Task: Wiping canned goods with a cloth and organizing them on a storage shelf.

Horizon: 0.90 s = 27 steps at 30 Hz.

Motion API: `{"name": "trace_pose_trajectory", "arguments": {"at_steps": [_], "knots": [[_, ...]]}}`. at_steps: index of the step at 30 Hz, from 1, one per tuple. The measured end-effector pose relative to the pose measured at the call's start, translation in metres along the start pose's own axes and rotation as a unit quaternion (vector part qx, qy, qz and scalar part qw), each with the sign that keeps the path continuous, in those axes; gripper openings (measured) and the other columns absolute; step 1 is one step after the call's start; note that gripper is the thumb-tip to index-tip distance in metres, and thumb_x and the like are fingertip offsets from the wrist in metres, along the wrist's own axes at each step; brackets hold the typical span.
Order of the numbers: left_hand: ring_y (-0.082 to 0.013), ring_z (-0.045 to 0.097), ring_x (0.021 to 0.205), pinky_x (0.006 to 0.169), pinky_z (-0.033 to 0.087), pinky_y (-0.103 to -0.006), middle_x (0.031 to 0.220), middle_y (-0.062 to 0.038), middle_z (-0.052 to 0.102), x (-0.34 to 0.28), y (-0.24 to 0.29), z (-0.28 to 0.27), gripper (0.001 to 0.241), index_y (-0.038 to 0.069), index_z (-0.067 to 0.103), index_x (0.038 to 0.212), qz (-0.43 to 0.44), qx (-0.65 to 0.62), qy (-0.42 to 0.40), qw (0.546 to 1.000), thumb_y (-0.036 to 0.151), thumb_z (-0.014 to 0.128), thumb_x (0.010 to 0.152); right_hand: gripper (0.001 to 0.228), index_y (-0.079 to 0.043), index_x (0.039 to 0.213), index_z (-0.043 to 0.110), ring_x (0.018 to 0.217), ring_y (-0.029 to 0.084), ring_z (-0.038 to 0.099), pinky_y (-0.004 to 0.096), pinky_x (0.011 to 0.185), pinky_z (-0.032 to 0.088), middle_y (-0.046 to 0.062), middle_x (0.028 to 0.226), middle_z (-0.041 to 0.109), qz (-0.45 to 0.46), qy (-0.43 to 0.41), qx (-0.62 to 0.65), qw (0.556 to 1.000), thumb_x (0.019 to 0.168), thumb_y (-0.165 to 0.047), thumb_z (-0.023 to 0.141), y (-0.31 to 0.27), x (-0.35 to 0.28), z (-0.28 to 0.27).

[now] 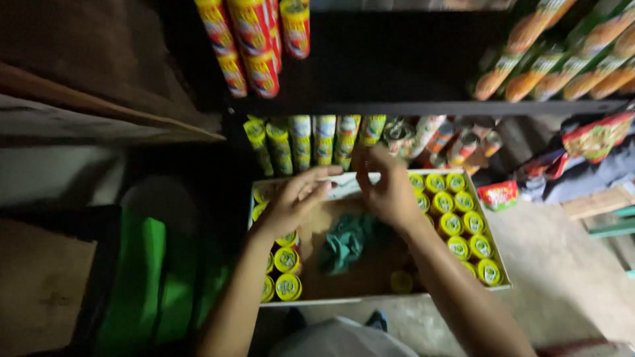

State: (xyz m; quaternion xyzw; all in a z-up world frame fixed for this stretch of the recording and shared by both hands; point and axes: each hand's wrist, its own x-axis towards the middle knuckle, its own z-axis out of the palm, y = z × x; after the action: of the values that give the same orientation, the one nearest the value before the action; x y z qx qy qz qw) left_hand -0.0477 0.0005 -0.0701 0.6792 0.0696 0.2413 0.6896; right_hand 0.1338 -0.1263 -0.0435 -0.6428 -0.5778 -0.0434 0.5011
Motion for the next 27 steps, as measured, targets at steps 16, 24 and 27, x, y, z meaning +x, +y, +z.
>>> {"name": "trace_pose_trajectory", "arguments": {"at_steps": [16, 24, 27], "knots": [[-0.042, 0.06, 0.115, 0.096, 0.048, -0.0477, 0.124, -0.024, 0.063, -0.062, -0.098, 0.039, 0.028, -0.001, 0.061, 0.12, -0.101, 0.339, -0.176, 0.919, 0.013, 0.057, 0.096, 0.057, -0.018, 0.143, 0.055, 0.135, 0.055, 0.046, 0.055, 0.091, 0.053, 0.022, 0.157, 0.039, 0.09, -0.517, -0.238, 0.817, 0.087, -0.018, 0.062, 0.12, -0.177, 0.102], [-0.0435, 0.065, 0.101, 0.087, 0.05, -0.0541, 0.104, -0.022, 0.069, -0.054, -0.118, 0.066, 0.012, 0.003, 0.066, 0.103, -0.165, 0.489, -0.176, 0.838, 0.011, 0.058, 0.097, 0.066, 0.002, 0.145, 0.046, 0.13, 0.035, 0.054, 0.044, 0.11, 0.046, 0.022, 0.139, 0.054, 0.047, -0.116, 0.14, 0.982, 0.091, -0.005, 0.082, 0.108, -0.132, -0.017], [-0.0421, 0.065, 0.106, 0.088, 0.051, -0.0521, 0.109, -0.022, 0.069, -0.029, -0.106, 0.101, 0.023, 0.003, 0.069, 0.104, -0.243, 0.477, -0.239, 0.81, 0.024, 0.064, 0.095, 0.051, -0.004, 0.144, 0.052, 0.12, 0.017, 0.063, 0.032, 0.108, 0.052, 0.006, 0.131, 0.064, 0.333, -0.074, 0.287, 0.895, 0.099, -0.008, 0.075, 0.079, -0.119, -0.073]]}}
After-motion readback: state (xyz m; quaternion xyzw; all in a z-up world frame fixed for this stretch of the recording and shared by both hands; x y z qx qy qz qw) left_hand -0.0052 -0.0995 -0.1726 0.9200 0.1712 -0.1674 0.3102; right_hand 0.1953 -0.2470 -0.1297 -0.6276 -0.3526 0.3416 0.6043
